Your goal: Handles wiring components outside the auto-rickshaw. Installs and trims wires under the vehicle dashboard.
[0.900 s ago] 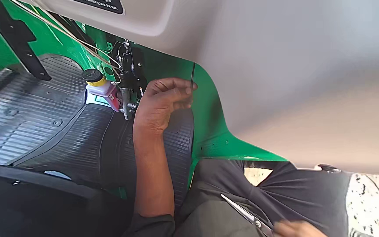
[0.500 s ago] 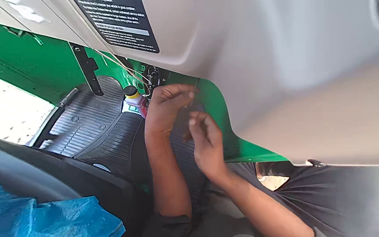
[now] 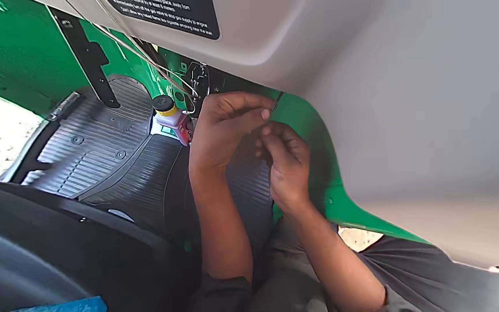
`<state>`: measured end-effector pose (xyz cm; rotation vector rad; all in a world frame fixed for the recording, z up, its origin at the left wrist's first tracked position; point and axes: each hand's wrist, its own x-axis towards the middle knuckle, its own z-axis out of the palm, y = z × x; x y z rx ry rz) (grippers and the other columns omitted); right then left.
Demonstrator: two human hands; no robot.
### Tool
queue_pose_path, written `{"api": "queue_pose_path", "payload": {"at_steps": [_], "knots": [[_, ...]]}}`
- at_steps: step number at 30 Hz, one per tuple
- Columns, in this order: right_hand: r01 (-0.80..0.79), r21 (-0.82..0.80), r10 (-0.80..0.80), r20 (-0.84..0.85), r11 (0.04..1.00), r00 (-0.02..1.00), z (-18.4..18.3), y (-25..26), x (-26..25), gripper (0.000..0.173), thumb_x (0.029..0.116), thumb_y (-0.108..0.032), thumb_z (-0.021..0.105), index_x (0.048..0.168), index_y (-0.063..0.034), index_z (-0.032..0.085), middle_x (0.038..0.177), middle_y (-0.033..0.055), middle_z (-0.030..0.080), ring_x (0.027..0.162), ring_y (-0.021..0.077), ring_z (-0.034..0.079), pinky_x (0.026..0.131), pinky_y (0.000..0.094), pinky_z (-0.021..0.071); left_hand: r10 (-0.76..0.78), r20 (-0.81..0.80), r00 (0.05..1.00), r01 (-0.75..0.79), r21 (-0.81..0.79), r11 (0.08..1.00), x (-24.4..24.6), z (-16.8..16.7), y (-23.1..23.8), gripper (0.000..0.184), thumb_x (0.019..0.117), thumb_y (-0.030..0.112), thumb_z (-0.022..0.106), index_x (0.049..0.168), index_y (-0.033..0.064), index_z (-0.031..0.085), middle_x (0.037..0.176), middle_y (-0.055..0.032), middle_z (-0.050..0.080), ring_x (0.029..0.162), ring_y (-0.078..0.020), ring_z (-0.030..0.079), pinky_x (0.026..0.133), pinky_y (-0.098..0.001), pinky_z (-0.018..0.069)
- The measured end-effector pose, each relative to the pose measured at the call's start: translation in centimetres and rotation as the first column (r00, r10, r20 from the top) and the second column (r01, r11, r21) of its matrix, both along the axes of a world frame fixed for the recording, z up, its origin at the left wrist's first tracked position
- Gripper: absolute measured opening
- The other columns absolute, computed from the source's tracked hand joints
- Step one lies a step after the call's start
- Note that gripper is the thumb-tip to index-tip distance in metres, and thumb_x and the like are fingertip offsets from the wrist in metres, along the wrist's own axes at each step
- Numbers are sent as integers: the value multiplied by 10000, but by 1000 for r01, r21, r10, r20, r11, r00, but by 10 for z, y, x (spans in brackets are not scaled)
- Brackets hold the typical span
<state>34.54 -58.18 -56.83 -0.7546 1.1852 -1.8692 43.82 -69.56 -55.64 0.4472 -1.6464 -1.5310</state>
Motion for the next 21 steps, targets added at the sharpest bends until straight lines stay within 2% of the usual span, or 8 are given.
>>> {"api": "queue_pose_path", "payload": {"at_steps": [2,5,10,14,18,21], "knots": [[-31,-15,33,125,999,992,2,-1,0,148,1063,-166,559,1040,-67,666,815,36,612,630,72,579,569,196,524,38,-15,999,-39,-89,995,3,-3,-1,221,951,64,678,1157,-14,695,990,-80,732,797,-129,671,682,-279,574],[-44,-78,62,242,996,968,6,1,-2,150,1051,-163,569,1020,-65,677,799,44,616,621,88,588,565,220,534,42,-46,998,-51,-243,969,10,-13,-1,142,951,89,697,1039,-10,747,980,-77,744,844,-140,711,752,-315,626],[2,-107,20,206,994,978,6,1,-5,125,1037,-140,579,1017,-74,683,785,36,621,621,78,585,565,212,525,14,-176,984,-76,-352,933,10,-20,0,193,879,52,775,1056,-21,760,1067,-118,731,976,-186,710,872,-344,620],[47,-108,-30,155,993,987,5,1,-5,119,1028,-98,581,1009,-54,690,792,40,631,625,73,584,574,203,523,48,-148,988,-108,-426,899,9,-16,3,147,865,20,773,1009,-5,785,1021,-107,743,935,-159,716,842,-314,624],[76,-111,-68,80,991,995,7,2,-7,119,1027,-70,571,1012,-39,686,792,32,625,628,61,578,580,190,521,132,-84,988,-157,-523,838,7,-10,7,126,867,25,764,990,11,788,1009,-94,747,915,-137,718,812,-305,624],[83,-121,-80,26,989,996,9,2,-7,133,1030,-73,556,993,-43,680,793,25,618,646,59,580,585,187,519,236,-75,969,-236,-574,784,0,-8,13,90,859,35,747,942,23,779,970,-79,743,866,-102,704,754,-262,606]]}}
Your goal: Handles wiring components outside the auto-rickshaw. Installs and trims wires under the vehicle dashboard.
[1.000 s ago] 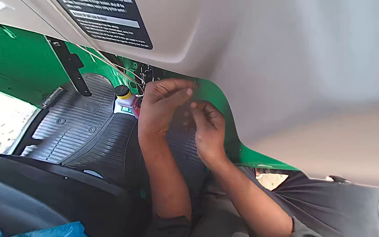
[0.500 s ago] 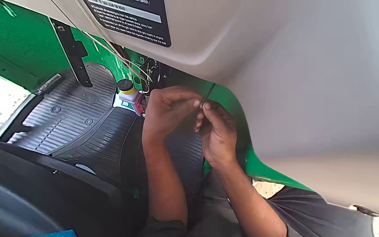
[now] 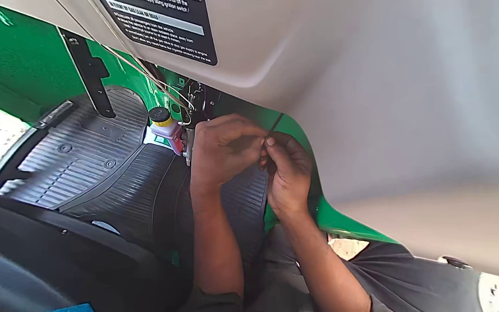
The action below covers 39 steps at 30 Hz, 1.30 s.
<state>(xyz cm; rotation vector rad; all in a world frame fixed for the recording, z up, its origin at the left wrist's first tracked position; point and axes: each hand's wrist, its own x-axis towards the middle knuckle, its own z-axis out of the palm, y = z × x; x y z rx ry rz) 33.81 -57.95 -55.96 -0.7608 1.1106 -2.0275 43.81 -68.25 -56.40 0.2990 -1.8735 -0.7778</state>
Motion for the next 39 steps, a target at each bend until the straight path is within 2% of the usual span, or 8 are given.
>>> {"api": "queue_pose_path", "payload": {"at_steps": [3,5,10,14,26,31,35,39], "knots": [[24,-11,-25,-41,1000,999,-1,1,0,139,1026,-56,545,976,-43,674,777,13,611,637,50,575,583,185,516,123,32,992,-120,-62,991,-7,-2,12,71,847,48,715,906,33,751,932,-65,718,834,-92,678,724,-242,571],[27,-19,-28,-50,999,998,-1,1,1,139,1026,-56,536,978,-61,667,776,-1,603,650,40,574,596,178,512,129,5,992,-129,-51,990,-11,-4,14,60,851,61,708,896,33,734,906,-61,707,802,-91,667,688,-239,562],[-1,-32,-1,-64,999,998,1,1,2,133,1017,-51,521,962,-71,640,794,-2,588,689,37,577,627,181,514,7,-162,987,9,96,995,-22,-15,13,122,903,142,679,902,20,676,860,-35,663,776,-73,631,668,-228,537],[-51,-49,46,-97,997,994,2,1,2,139,1002,-49,517,922,-87,623,759,-14,550,647,27,531,583,161,465,-43,-285,958,87,145,986,-25,-21,13,160,936,204,707,933,49,667,878,10,661,808,-44,631,707,-214,538],[-110,-73,104,-89,991,991,2,2,2,155,979,-7,517,879,-78,613,764,0,562,666,33,553,587,173,481,-71,-433,899,187,233,954,-29,-27,17,104,934,163,704,992,80,680,898,46,664,803,-35,627,705,-203,533],[-125,-61,117,-128,990,985,1,4,2,152,956,11,512,896,-76,622,709,-21,518,578,21,471,525,158,414,-61,-506,860,230,279,932,-32,-29,10,114,924,180,728,990,95,689,868,57,657,741,-25,603,665,-204,516],[-128,-52,118,-158,990,980,0,4,2,151,947,18,517,900,-70,630,703,-24,510,567,21,455,514,156,398,-71,-560,826,269,281,921,-33,-29,0,97,907,137,733,975,82,692,836,42,655,709,-43,599,644,-224,517],[-143,-53,131,-181,988,975,-3,8,0,157,942,12,514,901,-74,639,714,-29,518,587,16,471,531,154,411,-55,-582,811,286,312,906,-36,-31,-2,101,908,159,731,967,92,684,821,40,648,697,-57,598,638,-238,519]]}}
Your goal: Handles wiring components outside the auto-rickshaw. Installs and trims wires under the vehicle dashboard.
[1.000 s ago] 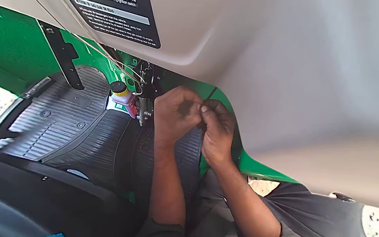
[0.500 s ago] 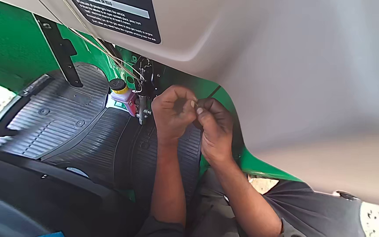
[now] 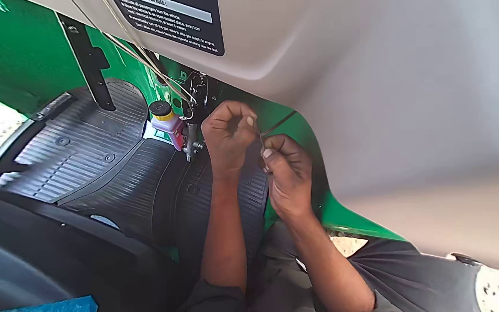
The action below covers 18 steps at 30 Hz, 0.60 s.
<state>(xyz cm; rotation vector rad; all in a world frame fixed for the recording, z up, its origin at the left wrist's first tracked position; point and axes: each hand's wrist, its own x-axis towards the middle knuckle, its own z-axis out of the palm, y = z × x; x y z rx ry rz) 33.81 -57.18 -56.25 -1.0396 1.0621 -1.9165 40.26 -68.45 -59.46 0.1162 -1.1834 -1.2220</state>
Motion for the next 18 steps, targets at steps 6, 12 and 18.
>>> {"api": "queue_pose_path", "payload": {"at_steps": [6,12,18], "knots": [[-28,-10,28,-21,1000,999,-3,9,-4,136,948,5,541,941,-70,653,749,-25,551,636,23,515,587,174,462,-43,-47,998,46,63,997,-4,2,-6,81,913,140,716,949,85,669,768,29,626,633,-76,585,582,-256,521],[-20,21,20,-20,1000,1000,-3,17,-6,122,948,-12,561,948,-70,668,741,-12,564,641,37,536,610,197,488,-64,-69,996,70,93,993,-8,2,-10,90,921,143,714,950,78,659,754,17,626,613,-89,588,574,-269,531],[-44,37,45,-12,998,999,-10,21,-1,128,949,-22,552,921,-73,666,731,-13,548,637,44,523,603,203,473,-80,-77,994,91,148,985,-6,-9,-16,77,921,155,687,948,89,661,751,17,623,614,-96,593,564,-274,528]]}}
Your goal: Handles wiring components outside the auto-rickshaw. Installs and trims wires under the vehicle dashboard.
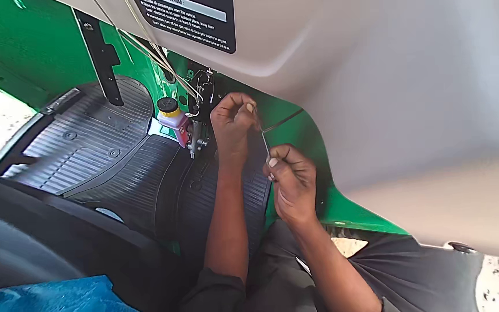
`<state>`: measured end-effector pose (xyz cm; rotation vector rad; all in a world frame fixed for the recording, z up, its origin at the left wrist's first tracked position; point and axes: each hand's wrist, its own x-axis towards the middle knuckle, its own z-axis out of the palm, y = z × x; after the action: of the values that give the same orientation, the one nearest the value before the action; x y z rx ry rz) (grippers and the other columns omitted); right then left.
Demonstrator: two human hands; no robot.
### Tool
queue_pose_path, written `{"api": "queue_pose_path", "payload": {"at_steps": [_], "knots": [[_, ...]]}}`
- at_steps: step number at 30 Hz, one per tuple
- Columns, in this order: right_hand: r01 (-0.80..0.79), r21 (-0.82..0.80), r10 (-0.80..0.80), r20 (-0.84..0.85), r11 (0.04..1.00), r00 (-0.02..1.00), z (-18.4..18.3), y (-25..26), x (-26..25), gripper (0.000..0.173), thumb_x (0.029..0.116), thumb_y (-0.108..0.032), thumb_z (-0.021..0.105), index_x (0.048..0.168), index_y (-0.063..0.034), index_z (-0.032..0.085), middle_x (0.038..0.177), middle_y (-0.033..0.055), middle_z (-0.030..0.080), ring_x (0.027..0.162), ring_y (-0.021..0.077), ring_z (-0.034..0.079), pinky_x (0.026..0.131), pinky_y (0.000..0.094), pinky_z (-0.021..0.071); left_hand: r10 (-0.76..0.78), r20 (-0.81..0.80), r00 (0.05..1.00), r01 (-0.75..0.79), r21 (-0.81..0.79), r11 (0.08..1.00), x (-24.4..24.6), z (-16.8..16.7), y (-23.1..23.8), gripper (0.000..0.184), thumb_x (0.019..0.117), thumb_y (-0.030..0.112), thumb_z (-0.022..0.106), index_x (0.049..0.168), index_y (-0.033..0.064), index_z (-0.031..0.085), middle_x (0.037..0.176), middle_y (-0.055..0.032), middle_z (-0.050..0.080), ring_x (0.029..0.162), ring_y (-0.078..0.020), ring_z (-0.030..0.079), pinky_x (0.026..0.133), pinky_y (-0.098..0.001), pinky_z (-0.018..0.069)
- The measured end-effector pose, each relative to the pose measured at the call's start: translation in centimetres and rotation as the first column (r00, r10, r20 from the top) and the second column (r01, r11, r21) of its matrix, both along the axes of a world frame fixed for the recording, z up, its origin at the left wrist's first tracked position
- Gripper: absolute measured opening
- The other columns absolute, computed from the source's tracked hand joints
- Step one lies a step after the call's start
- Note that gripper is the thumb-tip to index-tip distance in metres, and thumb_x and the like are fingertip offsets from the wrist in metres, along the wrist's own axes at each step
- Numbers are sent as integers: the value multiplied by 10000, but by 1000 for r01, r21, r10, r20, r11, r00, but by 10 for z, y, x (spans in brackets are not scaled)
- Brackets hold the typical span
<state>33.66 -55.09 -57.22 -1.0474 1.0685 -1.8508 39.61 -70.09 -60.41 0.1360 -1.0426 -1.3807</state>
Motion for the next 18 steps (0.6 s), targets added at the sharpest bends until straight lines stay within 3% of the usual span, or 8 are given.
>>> {"api": "queue_pose_path", "payload": {"at_steps": [7,11,14,18], "knots": [[1,5,-1,18,1000,1000,-3,3,-2,136,957,-29,549,935,-69,677,727,-8,555,631,50,527,605,214,482,6,-26,1000,-5,29,1000,2,0,0,63,930,117,670,969,68,668,763,-5,638,619,-111,606,566,-286,541],[-15,12,14,62,1000,998,-2,-2,-1,141,967,-57,527,917,-69,658,698,-3,541,615,59,521,603,226,475,-40,-125,991,63,188,980,4,5,8,125,1010,87,586,1069,43,687,900,-52,691,702,-114,642,641,-275,572],[-54,12,53,74,998,996,0,-2,3,146,987,-54,515,919,-56,645,717,5,538,622,61,508,597,219,458,-161,-117,980,187,259,948,-1,-4,20,257,1061,203,491,1176,64,674,1041,-61,712,746,-100,651,650,-254,564],[-63,23,61,76,998,995,-4,2,-2,145,982,-40,522,917,-37,652,728,15,549,620,59,509,587,210,454,-442,-143,885,458,99,884,-11,-15,42,518,992,522,586,1285,104,672,1232,-93,694,831,-106,659,706,-259,549]]}}
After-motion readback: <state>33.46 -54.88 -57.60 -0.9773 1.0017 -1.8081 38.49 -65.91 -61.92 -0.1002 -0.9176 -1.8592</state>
